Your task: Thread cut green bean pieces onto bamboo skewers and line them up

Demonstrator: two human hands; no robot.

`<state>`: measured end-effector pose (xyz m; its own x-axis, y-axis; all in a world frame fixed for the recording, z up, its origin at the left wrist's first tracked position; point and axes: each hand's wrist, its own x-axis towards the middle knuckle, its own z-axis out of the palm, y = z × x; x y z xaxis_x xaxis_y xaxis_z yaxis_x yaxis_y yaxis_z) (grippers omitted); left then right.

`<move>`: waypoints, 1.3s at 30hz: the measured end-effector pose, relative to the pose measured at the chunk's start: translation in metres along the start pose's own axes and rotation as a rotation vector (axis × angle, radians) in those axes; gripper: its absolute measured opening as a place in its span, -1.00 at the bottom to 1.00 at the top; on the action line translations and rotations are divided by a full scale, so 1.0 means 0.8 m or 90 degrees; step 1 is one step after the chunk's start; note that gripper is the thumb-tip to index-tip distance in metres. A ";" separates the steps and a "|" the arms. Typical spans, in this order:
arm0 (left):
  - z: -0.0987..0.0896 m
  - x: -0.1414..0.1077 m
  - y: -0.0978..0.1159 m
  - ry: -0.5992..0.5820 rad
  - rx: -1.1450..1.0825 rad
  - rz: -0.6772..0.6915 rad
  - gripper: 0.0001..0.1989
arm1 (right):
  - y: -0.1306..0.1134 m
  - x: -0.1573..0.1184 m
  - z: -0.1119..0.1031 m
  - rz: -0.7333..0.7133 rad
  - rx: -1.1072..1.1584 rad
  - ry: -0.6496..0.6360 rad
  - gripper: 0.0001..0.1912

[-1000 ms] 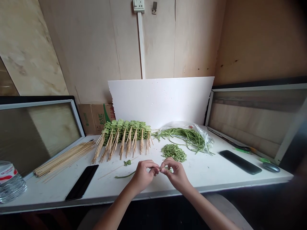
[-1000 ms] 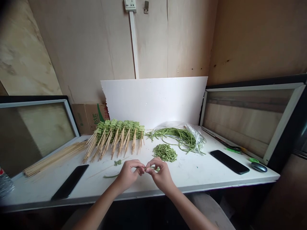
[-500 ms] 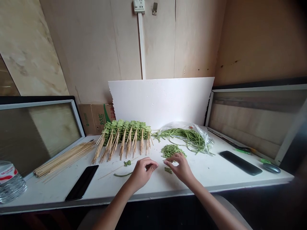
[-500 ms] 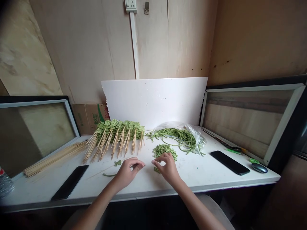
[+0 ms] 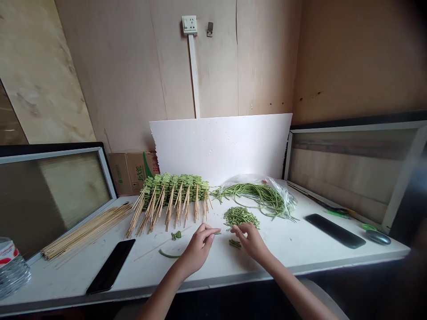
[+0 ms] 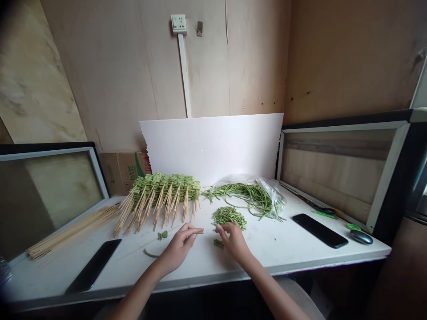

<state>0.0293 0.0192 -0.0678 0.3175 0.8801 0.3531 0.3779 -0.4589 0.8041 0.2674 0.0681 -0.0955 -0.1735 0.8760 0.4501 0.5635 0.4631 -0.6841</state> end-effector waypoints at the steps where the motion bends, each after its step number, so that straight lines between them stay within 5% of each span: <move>1: 0.002 0.001 -0.003 0.012 -0.010 0.006 -0.63 | -0.007 -0.001 -0.001 0.003 0.037 -0.015 -0.41; 6: 0.011 0.005 -0.010 0.059 -0.081 -0.002 -0.64 | -0.045 -0.011 -0.001 -0.044 0.185 -0.119 -0.62; 12: 0.002 0.002 0.013 0.048 -0.017 -0.008 -0.79 | -0.054 -0.013 -0.002 -0.088 0.184 -0.038 -0.72; 19: 0.004 0.002 0.014 0.084 0.089 0.066 -0.90 | -0.064 -0.019 -0.002 -0.138 0.157 -0.045 -0.78; 25: 0.005 -0.007 0.030 0.001 0.092 0.060 -0.75 | -0.071 -0.024 0.003 -0.088 0.210 -0.046 -0.85; 33: 0.005 -0.007 0.030 -0.074 -0.023 0.006 -0.74 | -0.061 -0.021 0.019 -0.028 0.534 -0.214 -0.67; 35: 0.005 -0.008 0.028 -0.064 0.028 0.014 -0.75 | -0.058 -0.021 0.018 -0.044 0.484 -0.191 -0.68; 39: 0.008 -0.010 0.035 -0.014 0.160 0.044 -0.74 | -0.059 -0.020 0.005 -0.165 0.186 -0.017 -0.85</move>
<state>0.0431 -0.0012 -0.0512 0.3679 0.8443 0.3896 0.5577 -0.5356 0.6341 0.2406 0.0324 -0.0727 -0.3028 0.7259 0.6175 0.2454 0.6855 -0.6855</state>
